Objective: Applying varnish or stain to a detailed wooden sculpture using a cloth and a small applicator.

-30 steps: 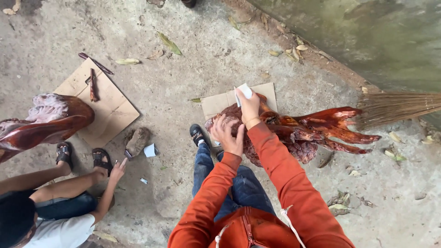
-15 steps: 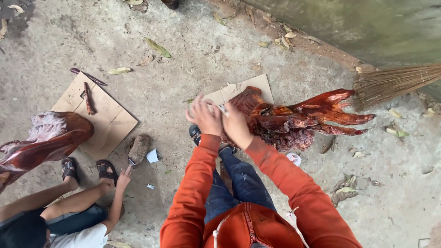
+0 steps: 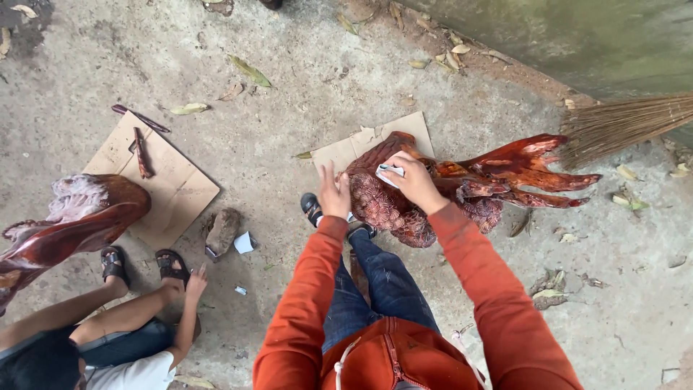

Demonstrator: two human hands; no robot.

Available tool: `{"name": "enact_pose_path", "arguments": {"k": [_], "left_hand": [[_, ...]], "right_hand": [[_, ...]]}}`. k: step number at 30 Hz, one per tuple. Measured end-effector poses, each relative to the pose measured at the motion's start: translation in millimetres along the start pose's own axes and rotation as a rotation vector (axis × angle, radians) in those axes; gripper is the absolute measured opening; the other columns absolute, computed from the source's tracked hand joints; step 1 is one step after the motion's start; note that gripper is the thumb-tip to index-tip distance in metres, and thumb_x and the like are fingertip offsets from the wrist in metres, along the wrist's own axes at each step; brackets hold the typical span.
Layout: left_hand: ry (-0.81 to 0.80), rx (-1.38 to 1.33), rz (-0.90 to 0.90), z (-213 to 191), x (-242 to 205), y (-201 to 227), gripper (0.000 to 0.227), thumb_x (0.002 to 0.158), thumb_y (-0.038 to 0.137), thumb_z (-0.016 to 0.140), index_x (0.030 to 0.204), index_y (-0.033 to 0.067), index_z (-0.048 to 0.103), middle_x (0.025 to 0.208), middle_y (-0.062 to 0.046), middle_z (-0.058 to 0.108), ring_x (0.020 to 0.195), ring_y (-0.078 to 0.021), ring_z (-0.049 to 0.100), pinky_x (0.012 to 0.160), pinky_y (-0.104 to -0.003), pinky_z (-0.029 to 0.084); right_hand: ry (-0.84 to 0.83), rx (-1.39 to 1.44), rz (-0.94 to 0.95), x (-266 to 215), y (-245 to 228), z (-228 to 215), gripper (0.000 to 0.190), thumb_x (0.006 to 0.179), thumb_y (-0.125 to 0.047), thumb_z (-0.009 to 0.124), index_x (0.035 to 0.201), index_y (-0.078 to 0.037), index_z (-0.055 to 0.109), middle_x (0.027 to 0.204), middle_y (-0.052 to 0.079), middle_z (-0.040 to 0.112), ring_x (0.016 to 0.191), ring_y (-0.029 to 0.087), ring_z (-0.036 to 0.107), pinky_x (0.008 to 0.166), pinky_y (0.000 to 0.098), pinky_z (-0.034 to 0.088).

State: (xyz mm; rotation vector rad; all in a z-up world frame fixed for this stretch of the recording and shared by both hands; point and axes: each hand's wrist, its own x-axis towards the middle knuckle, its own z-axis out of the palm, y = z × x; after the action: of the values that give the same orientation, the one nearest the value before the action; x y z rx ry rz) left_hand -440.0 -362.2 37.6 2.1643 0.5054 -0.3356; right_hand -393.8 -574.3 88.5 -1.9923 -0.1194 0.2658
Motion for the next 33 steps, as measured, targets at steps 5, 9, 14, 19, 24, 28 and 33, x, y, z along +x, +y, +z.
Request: {"name": "enact_pose_path", "arguments": {"k": [5, 9, 14, 19, 24, 28, 33], "left_hand": [[0.078, -0.231, 0.050, 60.0, -28.9, -20.1, 0.044, 0.109, 0.039, 0.042, 0.140, 0.0109, 0.058, 0.133, -0.024, 0.062, 0.127, -0.0448, 0.056, 0.111, -0.056, 0.038], [0.238, -0.282, 0.069, 51.1, -34.8, 0.7, 0.037, 0.109, 0.026, 0.036, 0.131, 0.0183, 0.064, 0.123, -0.015, 0.068, 0.120, -0.0386, 0.060, 0.110, -0.049, 0.041], [0.248, -0.311, 0.057, 40.1, -42.3, 10.6, 0.034, 0.107, 0.022, 0.037, 0.133, 0.0187, 0.059, 0.123, -0.015, 0.069, 0.118, -0.0394, 0.062, 0.107, -0.050, 0.043], [0.247, -0.345, 0.056, 35.5, -44.2, 19.8, 0.035, 0.105, 0.016, 0.037, 0.136, 0.0178, 0.055, 0.123, -0.016, 0.067, 0.118, -0.0401, 0.062, 0.107, -0.050, 0.044], [0.236, -0.366, 0.066, 26.9, -44.9, 26.6, 0.041, 0.104, 0.012, 0.036, 0.142, 0.0176, 0.051, 0.127, -0.020, 0.065, 0.120, -0.0427, 0.060, 0.108, -0.053, 0.044], [0.229, -0.349, 0.058, 22.0, -46.8, 34.5, 0.047, 0.104, 0.010, 0.036, 0.148, 0.0198, 0.047, 0.129, -0.023, 0.063, 0.122, -0.0458, 0.059, 0.109, -0.054, 0.043], [0.255, -0.382, 0.087, 27.7, -46.3, 29.8, 0.049, 0.103, 0.009, 0.036, 0.150, 0.0194, 0.047, 0.131, -0.023, 0.062, 0.120, -0.0424, 0.062, 0.108, -0.054, 0.044]], "right_hand": [[-0.324, -0.002, -0.080, 17.4, 12.1, 7.3, 0.018, 0.084, -0.011, 0.080, 0.100, -0.005, 0.073, 0.090, 0.015, 0.068, 0.092, 0.038, 0.068, 0.083, 0.0495, 0.052], [-0.362, 0.006, -0.144, 23.1, 25.6, 25.5, 0.018, 0.086, -0.014, 0.079, 0.101, -0.009, 0.072, 0.093, 0.011, 0.068, 0.091, 0.035, 0.068, 0.082, 0.0468, 0.053], [-0.320, -0.037, -0.194, 15.3, 28.8, 37.8, 0.021, 0.085, -0.010, 0.078, 0.105, -0.014, 0.075, 0.096, 0.009, 0.071, 0.095, 0.036, 0.070, 0.083, 0.0476, 0.055], [-0.281, -0.101, -0.189, 2.4, 35.8, 29.7, 0.025, 0.083, -0.007, 0.078, 0.105, -0.017, 0.076, 0.097, 0.005, 0.069, 0.094, 0.033, 0.070, 0.084, 0.0456, 0.056], [-0.308, -0.104, -0.249, 14.0, 40.3, 39.6, 0.026, 0.079, -0.003, 0.077, 0.103, -0.015, 0.076, 0.095, 0.008, 0.067, 0.093, 0.036, 0.069, 0.082, 0.0475, 0.056], [-0.214, -0.018, -0.140, -11.3, 40.6, 28.5, 0.027, 0.081, -0.005, 0.078, 0.105, -0.018, 0.077, 0.098, 0.005, 0.068, 0.095, 0.031, 0.070, 0.083, 0.0421, 0.056], [-0.179, -0.043, -0.204, 14.4, 51.7, 57.2, 0.030, 0.077, -0.002, 0.078, 0.104, -0.016, 0.078, 0.093, 0.010, 0.069, 0.091, 0.037, 0.070, 0.081, 0.0470, 0.056]]}}
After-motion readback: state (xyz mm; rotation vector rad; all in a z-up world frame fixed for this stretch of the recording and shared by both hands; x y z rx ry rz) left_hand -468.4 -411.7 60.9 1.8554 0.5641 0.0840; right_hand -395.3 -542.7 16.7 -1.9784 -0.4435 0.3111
